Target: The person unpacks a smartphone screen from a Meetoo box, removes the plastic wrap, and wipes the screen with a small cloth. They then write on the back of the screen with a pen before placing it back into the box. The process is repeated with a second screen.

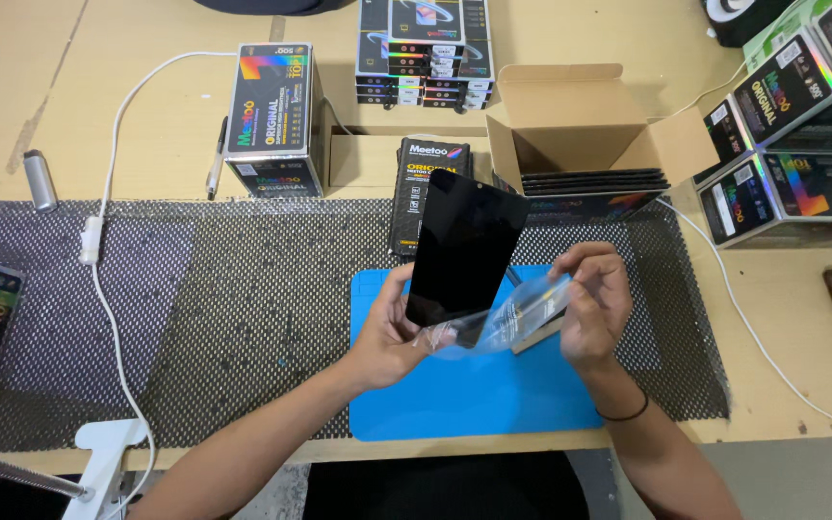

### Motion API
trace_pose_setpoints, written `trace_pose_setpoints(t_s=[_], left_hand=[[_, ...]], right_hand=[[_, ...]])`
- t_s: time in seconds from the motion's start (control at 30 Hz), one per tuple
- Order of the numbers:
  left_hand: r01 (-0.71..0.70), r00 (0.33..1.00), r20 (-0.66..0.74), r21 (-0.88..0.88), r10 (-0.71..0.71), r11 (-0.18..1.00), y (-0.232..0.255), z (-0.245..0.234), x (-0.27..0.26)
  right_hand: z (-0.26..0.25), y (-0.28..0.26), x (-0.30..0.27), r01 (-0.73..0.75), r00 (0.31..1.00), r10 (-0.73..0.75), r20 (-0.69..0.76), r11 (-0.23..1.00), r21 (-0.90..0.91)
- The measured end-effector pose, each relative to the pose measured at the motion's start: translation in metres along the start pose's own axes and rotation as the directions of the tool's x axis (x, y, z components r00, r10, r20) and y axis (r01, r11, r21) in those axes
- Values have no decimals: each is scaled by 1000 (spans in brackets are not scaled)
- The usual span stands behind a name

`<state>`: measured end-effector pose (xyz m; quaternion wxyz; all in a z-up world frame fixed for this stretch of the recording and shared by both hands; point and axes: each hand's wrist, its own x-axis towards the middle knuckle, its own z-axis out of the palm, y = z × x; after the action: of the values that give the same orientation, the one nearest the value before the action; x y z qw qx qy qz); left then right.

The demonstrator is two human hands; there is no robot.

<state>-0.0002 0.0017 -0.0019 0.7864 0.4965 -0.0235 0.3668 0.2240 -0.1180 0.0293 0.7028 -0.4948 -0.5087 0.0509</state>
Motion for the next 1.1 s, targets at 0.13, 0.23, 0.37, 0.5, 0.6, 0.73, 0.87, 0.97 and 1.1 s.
trace_pose_setpoints(t_s=[0.13, 0.23, 0.37, 0.5, 0.6, 0.73, 0.87, 0.97, 1.1], left_hand=[[-21, 999, -31, 44, 22, 999, -5, 1, 2], [-66, 989, -114, 194, 89, 979, 4, 5, 7], [-25, 960, -265, 249, 93, 968, 23, 10, 15], [-41, 958, -264, 265, 113, 963, 31, 16, 18], [-61, 965, -239, 187, 105, 980, 18, 11, 10], [-81, 981, -154, 221, 116, 972, -22, -21, -7], [-113, 985, -103, 234, 140, 966, -17, -16, -5], [-124, 985, -84, 240, 148, 963, -2, -6, 1], [-134, 985, -74, 248, 156, 959, 6, -2, 2]], right_hand=[[5, -11, 6, 5, 1000, -6, -15, 998, -69], [8, -15, 8, 81, 993, -95, -73, 981, -175], [11, -14, 8, 52, 994, -70, -89, 981, -188], [11, -12, 6, 62, 991, -80, -107, 986, -156], [5, -10, 6, 87, 989, -105, -106, 984, -157], [0, -5, 7, 107, 986, -126, -107, 980, -165], [-2, 0, 4, 106, 985, -119, -126, 989, -106], [-1, -1, 5, 98, 985, -111, -129, 990, -104], [0, -3, 6, 108, 986, -121, -111, 987, -117]])
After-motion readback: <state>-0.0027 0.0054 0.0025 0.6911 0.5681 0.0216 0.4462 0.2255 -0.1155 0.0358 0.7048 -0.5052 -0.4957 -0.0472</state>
